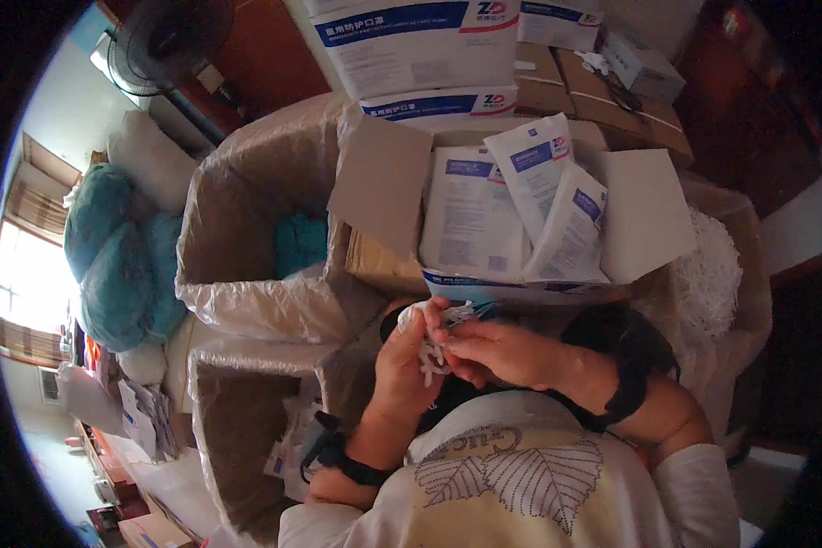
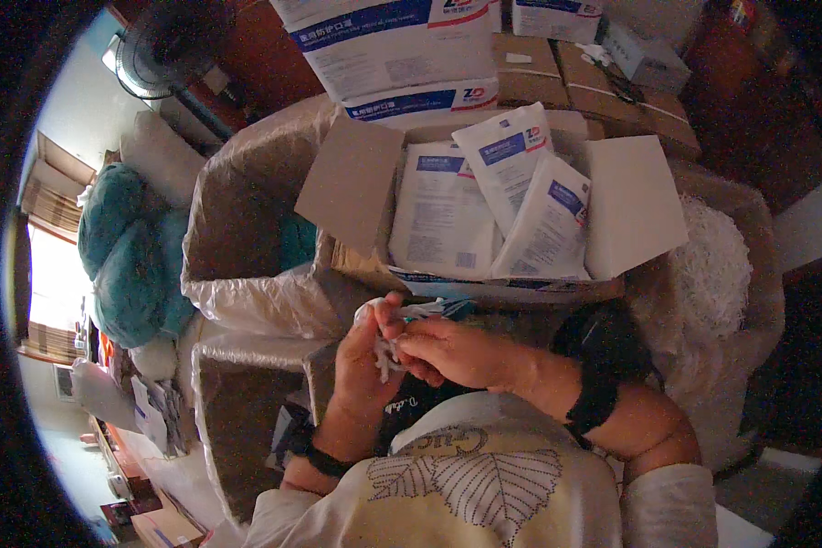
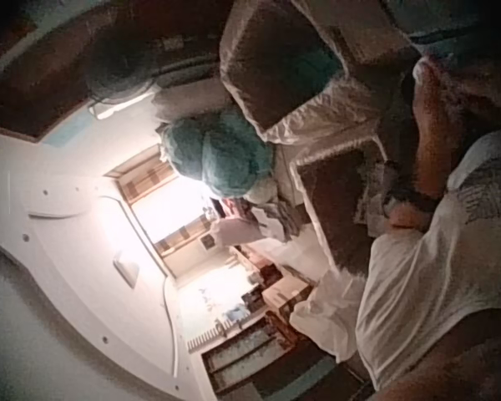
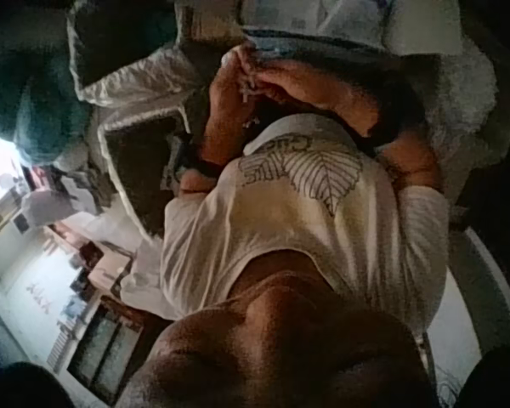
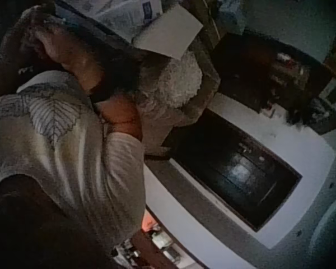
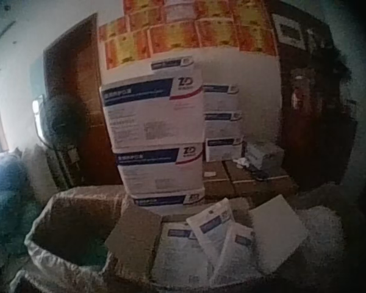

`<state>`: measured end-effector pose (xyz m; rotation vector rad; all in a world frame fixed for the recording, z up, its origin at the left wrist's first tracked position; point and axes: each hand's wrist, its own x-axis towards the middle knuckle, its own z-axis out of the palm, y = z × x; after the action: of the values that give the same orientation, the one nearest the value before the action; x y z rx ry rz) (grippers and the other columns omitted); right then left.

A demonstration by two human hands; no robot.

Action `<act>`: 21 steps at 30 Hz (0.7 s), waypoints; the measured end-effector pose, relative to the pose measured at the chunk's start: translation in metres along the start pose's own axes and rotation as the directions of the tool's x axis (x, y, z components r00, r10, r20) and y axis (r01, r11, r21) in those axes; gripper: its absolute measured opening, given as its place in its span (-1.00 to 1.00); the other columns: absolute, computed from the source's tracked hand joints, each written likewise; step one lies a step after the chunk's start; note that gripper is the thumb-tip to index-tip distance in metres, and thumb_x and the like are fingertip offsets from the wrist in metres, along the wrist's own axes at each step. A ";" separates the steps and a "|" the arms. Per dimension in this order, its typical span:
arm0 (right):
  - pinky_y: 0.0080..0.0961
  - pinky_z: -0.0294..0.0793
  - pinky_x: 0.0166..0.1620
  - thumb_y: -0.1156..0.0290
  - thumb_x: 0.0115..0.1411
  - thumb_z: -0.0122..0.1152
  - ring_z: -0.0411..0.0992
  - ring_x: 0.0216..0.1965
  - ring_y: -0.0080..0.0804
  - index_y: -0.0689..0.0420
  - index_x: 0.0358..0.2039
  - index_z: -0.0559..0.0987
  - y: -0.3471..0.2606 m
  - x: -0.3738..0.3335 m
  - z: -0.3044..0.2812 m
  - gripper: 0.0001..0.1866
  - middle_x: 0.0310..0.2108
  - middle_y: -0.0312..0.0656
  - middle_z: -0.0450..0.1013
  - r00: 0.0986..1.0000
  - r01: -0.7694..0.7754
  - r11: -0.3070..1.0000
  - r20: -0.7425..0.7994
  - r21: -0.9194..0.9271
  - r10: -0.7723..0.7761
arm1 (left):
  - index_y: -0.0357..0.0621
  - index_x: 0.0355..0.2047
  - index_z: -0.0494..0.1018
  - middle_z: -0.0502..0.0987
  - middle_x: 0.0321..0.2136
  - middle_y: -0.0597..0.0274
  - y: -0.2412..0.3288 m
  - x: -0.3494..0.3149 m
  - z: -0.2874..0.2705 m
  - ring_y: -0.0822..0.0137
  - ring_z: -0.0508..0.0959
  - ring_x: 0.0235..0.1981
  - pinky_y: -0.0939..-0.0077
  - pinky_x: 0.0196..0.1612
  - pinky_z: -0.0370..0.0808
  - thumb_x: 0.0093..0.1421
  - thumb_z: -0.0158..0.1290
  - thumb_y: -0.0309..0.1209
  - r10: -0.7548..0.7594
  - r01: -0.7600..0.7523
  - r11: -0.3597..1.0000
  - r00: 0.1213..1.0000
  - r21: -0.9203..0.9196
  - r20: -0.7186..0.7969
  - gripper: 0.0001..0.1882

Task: Packing turquoise face masks into paper envelopes and cardboard boxes.

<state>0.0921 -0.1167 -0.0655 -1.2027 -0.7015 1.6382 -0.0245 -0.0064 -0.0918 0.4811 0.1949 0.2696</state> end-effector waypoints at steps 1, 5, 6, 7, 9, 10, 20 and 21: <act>-0.61 0.33 -0.38 0.21 0.24 -0.19 0.27 -0.50 -0.61 0.13 -0.43 0.39 0.003 0.001 -0.001 -0.72 -0.59 -0.38 0.26 0.999 0.022 1.000 0.039 -0.006 -0.022 | -0.21 -0.29 0.30 0.38 -0.44 0.26 0.004 -0.002 -0.002 0.39 0.41 -0.37 0.50 -0.25 0.35 0.22 -0.20 -0.21 -0.029 0.027 0.997 0.999 0.066 0.034 -0.71; -0.46 0.37 -0.38 0.21 0.20 -0.20 0.36 -0.48 -0.33 0.19 -0.43 0.38 0.005 -0.031 0.012 -0.70 -0.52 -0.18 0.37 0.958 0.186 0.820 0.284 -0.542 -0.029 | -0.24 -0.35 0.31 0.34 -0.40 0.27 0.026 -0.033 0.007 0.47 0.37 -0.40 0.58 -0.29 0.30 0.22 -0.21 -0.18 -0.412 0.264 0.847 0.875 0.462 0.255 -0.67; -0.42 0.38 -0.36 0.20 0.20 -0.21 0.38 -0.44 -0.27 0.15 -0.39 0.38 0.001 -0.044 0.013 -0.71 -0.50 -0.16 0.37 0.929 0.230 0.691 0.365 -0.685 0.052 | -0.24 -0.36 0.31 0.33 -0.40 0.27 0.028 -0.039 0.016 0.48 0.36 -0.41 0.60 -0.30 0.29 0.23 -0.22 -0.17 -0.550 0.343 0.760 0.792 0.552 0.266 -0.66; -0.38 0.38 -0.34 0.19 0.20 -0.21 0.40 -0.40 -0.20 0.12 -0.35 0.39 -0.004 -0.053 0.015 -0.72 -0.47 -0.13 0.37 0.892 0.287 0.537 0.426 -0.794 0.153 | -0.25 -0.36 0.31 0.33 -0.39 0.27 0.029 -0.043 0.020 0.48 0.34 -0.40 0.61 -0.30 0.28 0.23 -0.24 -0.17 -0.592 0.343 0.732 0.747 0.588 0.302 -0.65; -0.33 0.39 -0.34 0.23 0.17 -0.19 0.39 -0.35 -0.11 0.13 -0.35 0.38 -0.015 -0.065 0.017 -0.75 -0.43 -0.07 0.37 0.894 0.274 0.540 0.418 -0.796 0.163 | -0.26 -0.37 0.30 0.32 -0.38 0.26 0.029 -0.046 0.028 0.50 0.30 -0.39 0.63 -0.29 0.25 0.24 -0.26 -0.15 -0.670 0.326 0.676 0.646 0.661 0.367 -0.63; -0.31 0.39 -0.34 0.25 0.16 -0.18 0.39 -0.32 -0.06 0.13 -0.36 0.38 -0.020 -0.071 0.018 -0.76 -0.40 -0.04 0.37 0.896 0.266 0.540 0.412 -0.799 0.167 | -0.26 -0.38 0.30 0.31 -0.37 0.26 0.031 -0.046 0.033 0.49 0.29 -0.39 0.63 -0.28 0.24 0.25 -0.28 -0.16 -0.714 0.384 0.647 0.609 0.658 0.346 -0.63; -0.21 0.38 -0.38 0.31 0.13 -0.17 0.38 -0.47 -0.03 0.17 -0.50 0.37 -0.019 -0.105 0.012 -0.78 -0.53 0.03 0.37 0.889 0.239 0.526 0.402 -0.816 0.220 | -0.30 -0.27 0.29 0.28 -0.35 0.24 0.028 -0.059 0.045 0.50 0.26 -0.47 0.65 -0.35 0.22 0.24 -0.30 -0.16 -0.712 0.382 0.665 0.583 0.641 0.392 -0.61; -0.23 0.38 -0.39 0.31 0.14 -0.17 0.37 -0.49 -0.03 0.17 -0.49 0.37 -0.026 -0.111 0.013 -0.78 -0.52 0.04 0.37 0.878 0.107 0.489 0.313 -0.865 0.363 | -0.28 -0.26 0.29 0.29 -0.33 0.24 0.029 -0.059 0.044 0.50 0.27 -0.47 0.64 -0.35 0.23 0.24 -0.29 -0.17 -0.705 0.382 0.676 0.585 0.630 0.402 -0.62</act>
<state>0.0966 -0.2078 0.0036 -1.5744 -1.9939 1.7432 -0.0760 -0.0183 -0.0326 0.9577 -0.2594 -0.6179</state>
